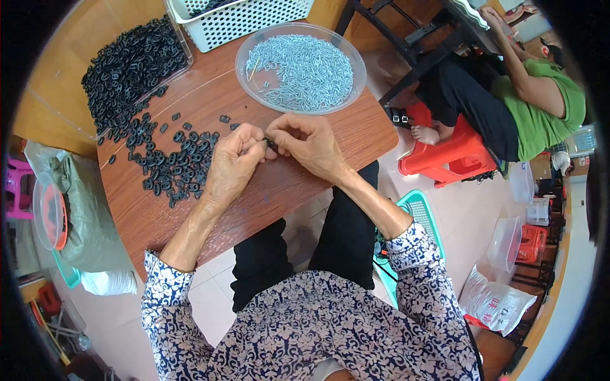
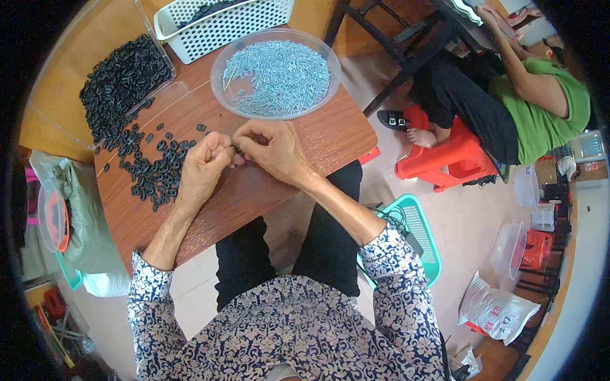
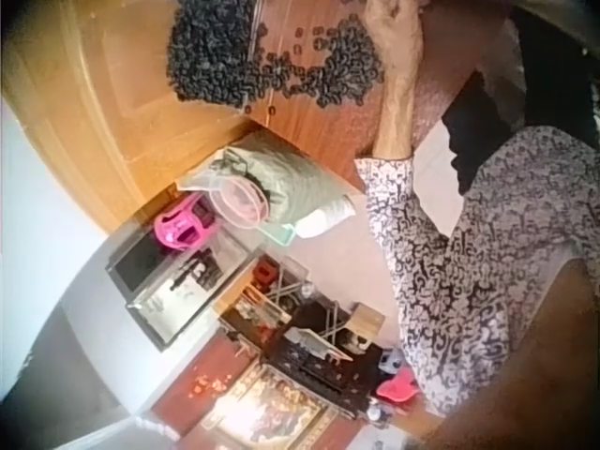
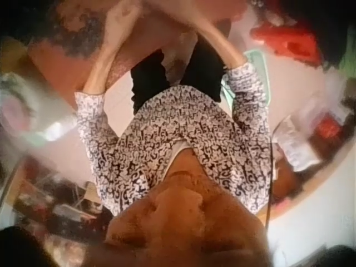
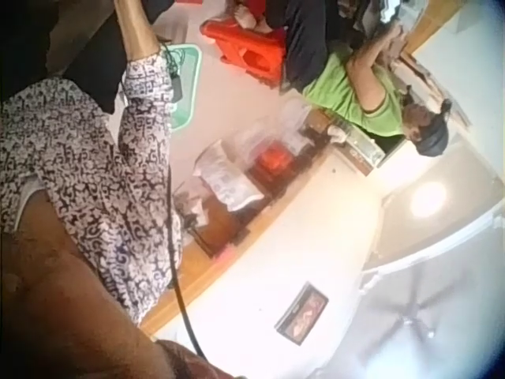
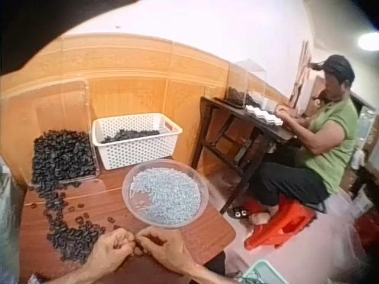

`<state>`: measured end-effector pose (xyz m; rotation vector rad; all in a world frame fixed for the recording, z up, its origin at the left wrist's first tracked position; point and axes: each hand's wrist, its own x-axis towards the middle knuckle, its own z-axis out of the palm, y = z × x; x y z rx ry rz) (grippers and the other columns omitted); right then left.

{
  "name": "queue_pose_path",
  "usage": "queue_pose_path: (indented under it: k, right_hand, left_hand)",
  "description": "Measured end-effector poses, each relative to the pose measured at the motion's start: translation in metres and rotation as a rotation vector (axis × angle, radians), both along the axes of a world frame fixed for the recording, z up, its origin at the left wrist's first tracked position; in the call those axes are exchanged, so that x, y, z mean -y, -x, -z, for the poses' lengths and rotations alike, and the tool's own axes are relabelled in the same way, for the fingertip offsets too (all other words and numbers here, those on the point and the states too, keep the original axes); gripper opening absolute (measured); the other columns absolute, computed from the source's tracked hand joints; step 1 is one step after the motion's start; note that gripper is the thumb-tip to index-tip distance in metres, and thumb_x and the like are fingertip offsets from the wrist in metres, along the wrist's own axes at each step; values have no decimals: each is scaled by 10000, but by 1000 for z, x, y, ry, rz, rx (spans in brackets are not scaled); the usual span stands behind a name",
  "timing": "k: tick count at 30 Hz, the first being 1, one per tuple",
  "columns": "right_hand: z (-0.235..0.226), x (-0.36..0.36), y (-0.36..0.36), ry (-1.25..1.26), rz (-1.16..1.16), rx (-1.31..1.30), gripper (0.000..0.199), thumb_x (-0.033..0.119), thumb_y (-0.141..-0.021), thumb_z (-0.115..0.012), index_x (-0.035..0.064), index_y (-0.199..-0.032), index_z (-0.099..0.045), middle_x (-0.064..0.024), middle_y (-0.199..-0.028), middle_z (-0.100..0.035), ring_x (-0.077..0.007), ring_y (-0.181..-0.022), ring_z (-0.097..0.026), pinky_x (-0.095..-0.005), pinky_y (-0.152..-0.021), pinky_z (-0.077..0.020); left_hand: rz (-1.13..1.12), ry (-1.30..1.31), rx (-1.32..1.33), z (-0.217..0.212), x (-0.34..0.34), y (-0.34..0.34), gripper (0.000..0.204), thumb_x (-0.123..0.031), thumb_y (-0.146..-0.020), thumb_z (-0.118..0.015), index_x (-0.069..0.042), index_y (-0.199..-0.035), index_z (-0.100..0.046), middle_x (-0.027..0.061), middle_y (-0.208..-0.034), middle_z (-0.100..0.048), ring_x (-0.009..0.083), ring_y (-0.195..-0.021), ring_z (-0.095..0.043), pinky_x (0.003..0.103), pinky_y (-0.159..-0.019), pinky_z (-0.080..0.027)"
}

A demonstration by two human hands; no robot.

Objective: The person assembles small light blue plastic components into black circular plastic housings by hand.

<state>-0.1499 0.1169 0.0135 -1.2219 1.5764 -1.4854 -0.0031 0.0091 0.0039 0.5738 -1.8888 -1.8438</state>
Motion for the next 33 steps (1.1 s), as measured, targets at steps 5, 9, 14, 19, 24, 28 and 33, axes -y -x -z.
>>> queue_pose_path:
  k: [5, 9, 14, 19, 24, 28, 33]
  right_hand:
    - [4, 1, -10, -16, 76, 58, 97, 73, -946, -642, -18, -940, -676, -11, -774, -657, -38, -664, -562, -190, -577, -452]
    - [4, 3, -16, 13, 144, 64, 122, 78, -919, -663, -34, -877, -684, -35, -723, -686, -56, -671, -619, -218, -572, -498]
    - [8, 1, -15, 16, 95, 92, 108, 79, -926, -664, -29, -919, -665, -25, -766, -682, -55, -684, -611, -210, -599, -504]
    - [5, -1, -17, 28, 109, -18, 82, 58, -921, -662, -20, -939, -643, -27, -799, -670, -57, -697, -614, -203, -625, -509]
    - [4, -5, -13, 17, 78, 162, 59, 40, -905, -655, -13, -932, -651, -14, -792, -666, -50, -657, -608, -207, -570, -492]
    - [7, -5, -12, 5, 63, 92, 60, 46, -901, -658, -12, -919, -664, -4, -762, -659, -45, -633, -594, -205, -549, -478]
    - [4, -5, -12, -32, 39, 22, 83, 41, -911, -663, -24, -962, -667, -6, -795, -660, -45, -635, -576, -190, -579, -475]
  left_hand:
    - [-12, 85, 50, 3, -1, -2, 46, -24, -932, -525, -6, -919, -566, 27, -783, -668, 45, -722, -586, 213, -640, -461]
    - [-38, 54, 14, 1, -4, -1, 63, -27, -939, -530, 5, -936, -584, 37, -784, -674, 60, -733, -608, 219, -640, -474]
    - [-28, -51, -64, 5, 0, 1, 92, -49, -951, -527, 11, -966, -595, 41, -787, -670, 76, -745, -612, 233, -666, -481]
    - [-144, 215, 2, -12, 16, -14, 132, -88, -968, -519, -19, -1012, -623, 27, -795, -674, 93, -771, -607, 248, -687, -476]
    - [-104, 993, 275, -32, 90, -57, 210, -20, -857, -563, 1, -1040, -663, 138, -760, -529, 282, -847, -502, 405, -832, -445]
    - [47, 1095, 403, -37, 101, -60, 208, -27, -836, -586, 0, -1033, -649, 155, -822, -536, 309, -886, -497, 426, -836, -433]
    - [173, 1118, 522, -31, 114, -47, 168, -36, -833, -637, 0, -994, -607, 137, -874, -527, 303, -917, -487, 430, -844, -418]
